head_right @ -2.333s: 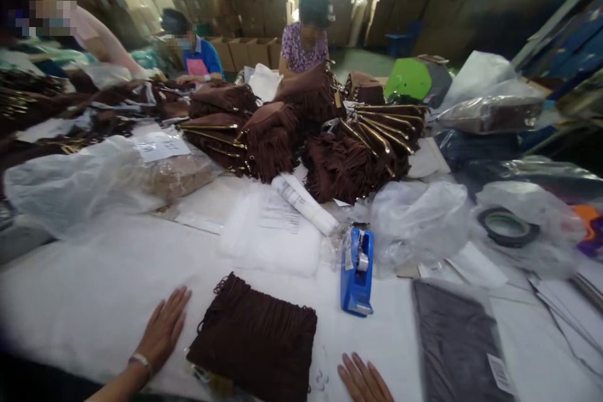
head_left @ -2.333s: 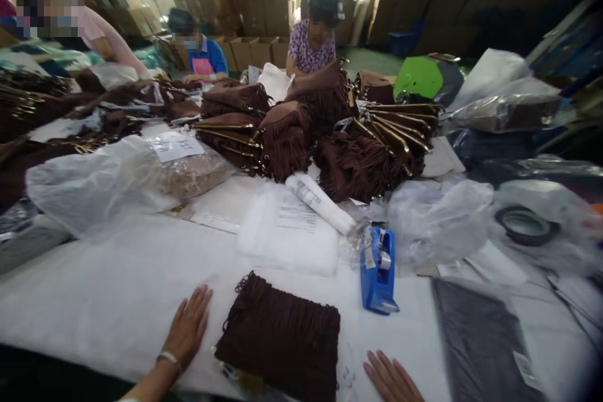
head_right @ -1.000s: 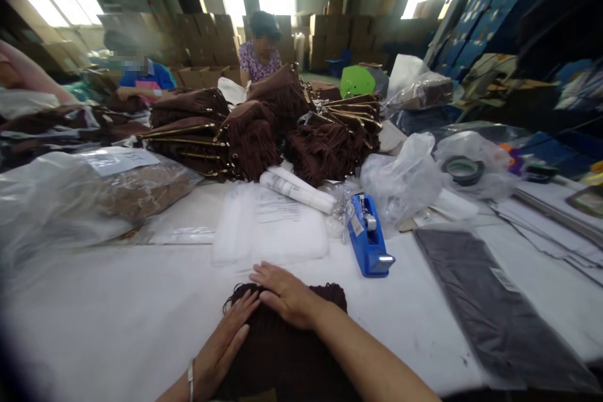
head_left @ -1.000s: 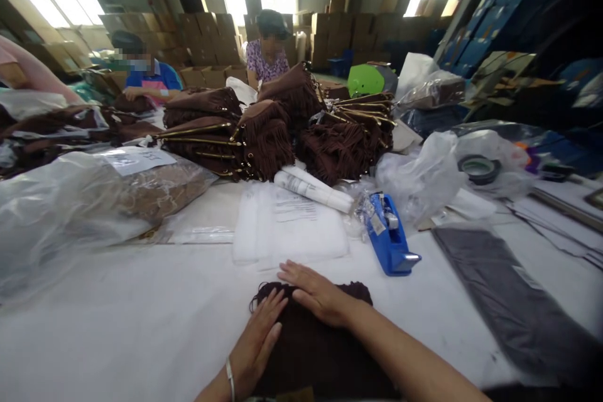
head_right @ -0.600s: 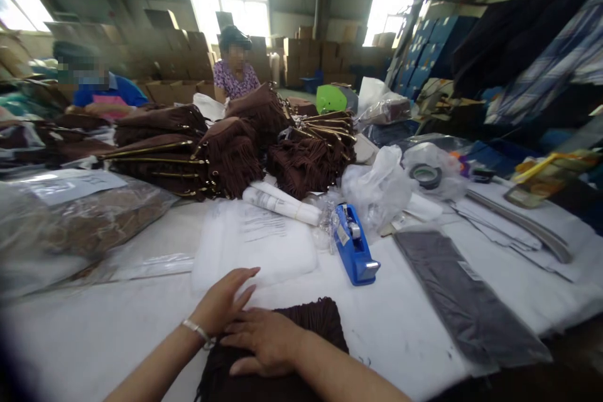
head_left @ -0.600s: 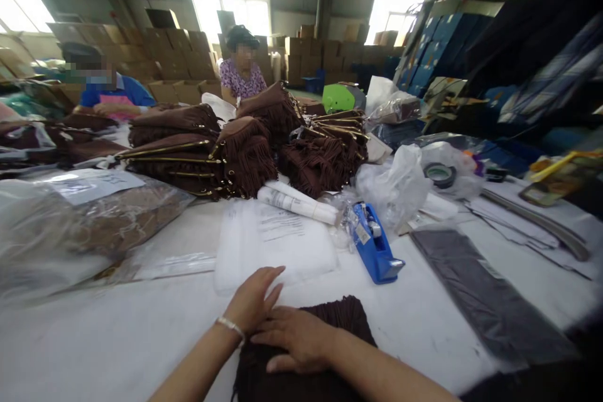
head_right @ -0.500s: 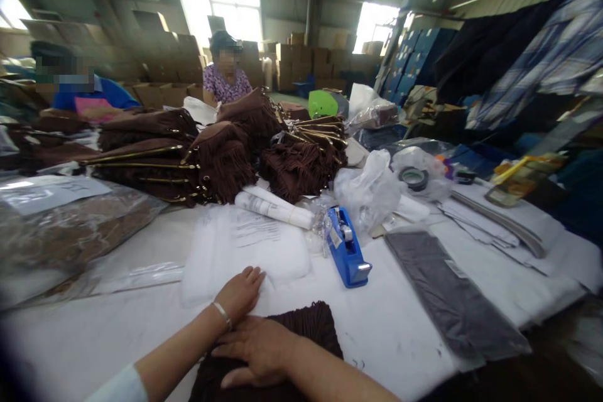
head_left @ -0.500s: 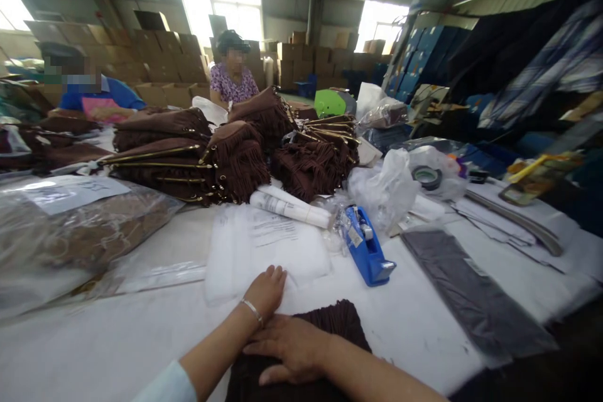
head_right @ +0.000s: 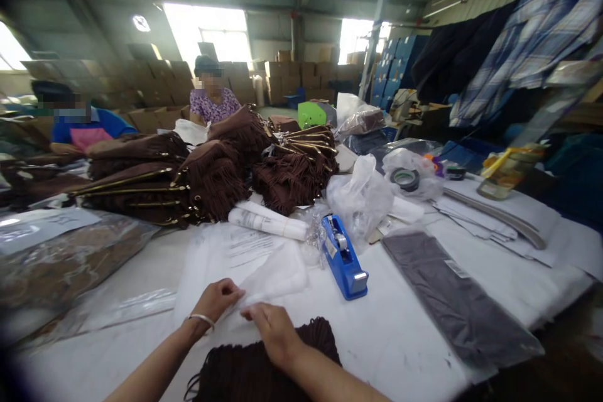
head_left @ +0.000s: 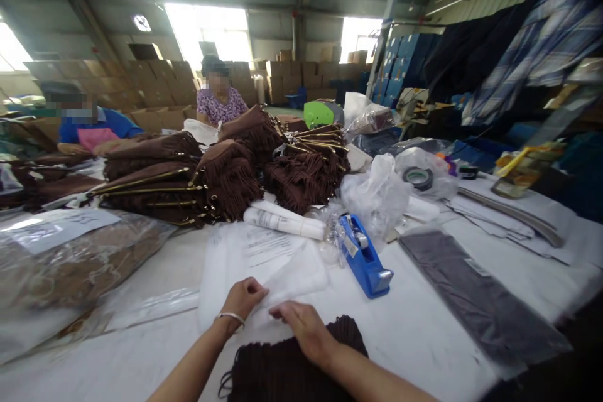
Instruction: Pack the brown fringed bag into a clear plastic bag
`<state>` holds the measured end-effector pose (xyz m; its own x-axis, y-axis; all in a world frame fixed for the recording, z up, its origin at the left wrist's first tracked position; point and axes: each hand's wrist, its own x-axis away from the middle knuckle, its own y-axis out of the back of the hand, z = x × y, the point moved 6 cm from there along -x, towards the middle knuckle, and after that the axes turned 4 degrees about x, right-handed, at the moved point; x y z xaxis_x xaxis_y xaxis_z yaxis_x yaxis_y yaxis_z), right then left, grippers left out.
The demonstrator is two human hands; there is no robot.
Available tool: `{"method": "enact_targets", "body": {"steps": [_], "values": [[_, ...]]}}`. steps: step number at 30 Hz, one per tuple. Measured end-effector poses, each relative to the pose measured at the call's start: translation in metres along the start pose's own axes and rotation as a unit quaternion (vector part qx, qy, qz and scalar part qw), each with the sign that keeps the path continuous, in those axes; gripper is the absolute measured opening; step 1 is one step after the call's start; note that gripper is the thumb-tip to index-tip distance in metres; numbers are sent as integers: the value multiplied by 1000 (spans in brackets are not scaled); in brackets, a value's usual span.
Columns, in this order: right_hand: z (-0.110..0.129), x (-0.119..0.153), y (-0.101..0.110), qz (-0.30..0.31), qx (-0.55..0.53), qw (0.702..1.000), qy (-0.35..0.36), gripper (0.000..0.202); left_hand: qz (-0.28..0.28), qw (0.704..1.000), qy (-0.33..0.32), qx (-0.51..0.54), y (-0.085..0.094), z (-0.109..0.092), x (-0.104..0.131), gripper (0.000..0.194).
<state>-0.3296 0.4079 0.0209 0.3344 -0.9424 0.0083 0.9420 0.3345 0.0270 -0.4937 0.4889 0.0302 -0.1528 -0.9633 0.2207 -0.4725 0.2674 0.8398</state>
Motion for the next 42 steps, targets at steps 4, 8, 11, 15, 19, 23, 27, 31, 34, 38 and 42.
{"method": "enact_targets", "body": {"steps": [4, 8, 11, 15, 19, 23, 27, 31, 34, 38, 42], "values": [[-37, -39, 10, -23, -36, 982, -186, 40, -42, 998, -26, 31, 1, -14, 1, 36], [-51, -71, 12, -30, -59, 972, -227, 19, -53, 997, -40, 47, 17, -20, -4, 40], [-51, -66, 18, -46, -52, 969, -238, 19, -103, 993, -3, 54, 42, -13, -17, 40], [-23, -43, 24, 16, -30, 975, -219, 30, -149, 988, 11, 31, 60, -27, -31, 24], [44, -50, 44, -23, 102, 993, -59, 28, -181, 980, -37, -71, 59, -72, -16, 30], [99, -75, 55, -53, 483, 868, 103, 28, -142, 968, -97, -186, 48, -103, 11, 33], [108, -88, 61, -27, 528, 842, 108, 27, -76, 958, -71, -267, 59, -96, 26, 16], [108, -64, 89, -65, 506, 854, 105, 27, -74, 957, 32, -278, 106, -62, 50, 17], [86, -27, 119, -132, 469, 870, 75, 33, -103, 962, 98, -232, 130, -25, 79, 25], [16, 37, 134, -259, 241, 935, -3, 47, -116, 979, 158, -60, 92, 12, 116, 35], [-65, 66, 125, -326, -211, 918, -78, 64, -67, 962, 160, 213, 14, 9, 107, 39]]}}
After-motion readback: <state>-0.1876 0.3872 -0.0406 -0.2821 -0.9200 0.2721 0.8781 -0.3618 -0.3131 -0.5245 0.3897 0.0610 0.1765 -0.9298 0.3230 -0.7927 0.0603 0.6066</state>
